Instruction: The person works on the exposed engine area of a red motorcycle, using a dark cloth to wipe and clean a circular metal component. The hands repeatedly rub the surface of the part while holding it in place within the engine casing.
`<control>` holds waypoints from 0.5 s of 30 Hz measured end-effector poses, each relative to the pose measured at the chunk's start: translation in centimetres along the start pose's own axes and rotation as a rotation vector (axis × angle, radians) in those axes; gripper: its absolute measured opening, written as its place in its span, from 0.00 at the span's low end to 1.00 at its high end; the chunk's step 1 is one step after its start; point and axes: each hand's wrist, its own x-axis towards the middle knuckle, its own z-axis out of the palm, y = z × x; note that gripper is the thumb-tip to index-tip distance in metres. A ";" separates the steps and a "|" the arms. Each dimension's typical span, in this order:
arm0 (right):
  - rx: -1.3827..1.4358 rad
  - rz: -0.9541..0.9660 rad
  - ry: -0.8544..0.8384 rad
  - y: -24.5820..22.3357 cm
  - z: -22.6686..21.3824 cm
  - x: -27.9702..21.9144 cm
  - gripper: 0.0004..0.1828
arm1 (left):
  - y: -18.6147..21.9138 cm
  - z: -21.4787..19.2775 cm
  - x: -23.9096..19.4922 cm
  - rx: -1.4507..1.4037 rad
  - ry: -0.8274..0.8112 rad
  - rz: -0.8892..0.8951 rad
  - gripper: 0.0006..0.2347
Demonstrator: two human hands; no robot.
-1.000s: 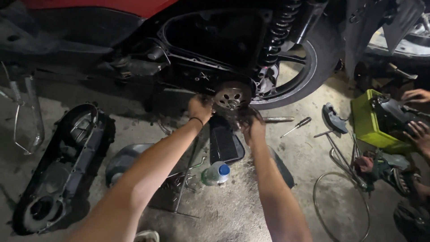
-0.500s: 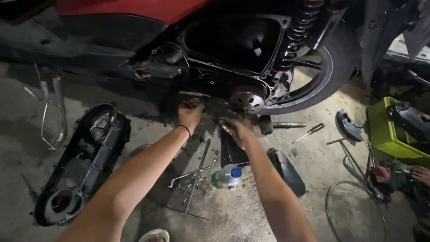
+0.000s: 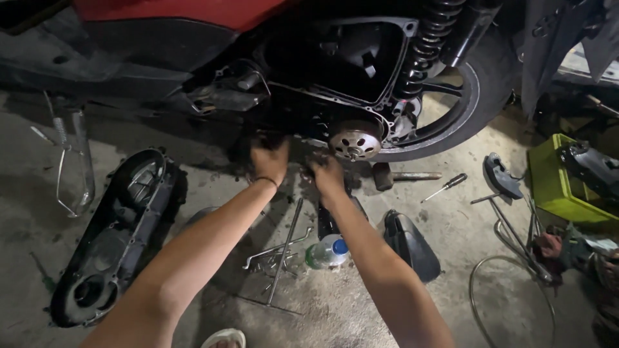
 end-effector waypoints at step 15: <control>-0.216 -0.025 -0.085 4.9 -1.4 2.1 0.26 | -4.8 5.1 2.5 0.223 0.218 -0.024 0.13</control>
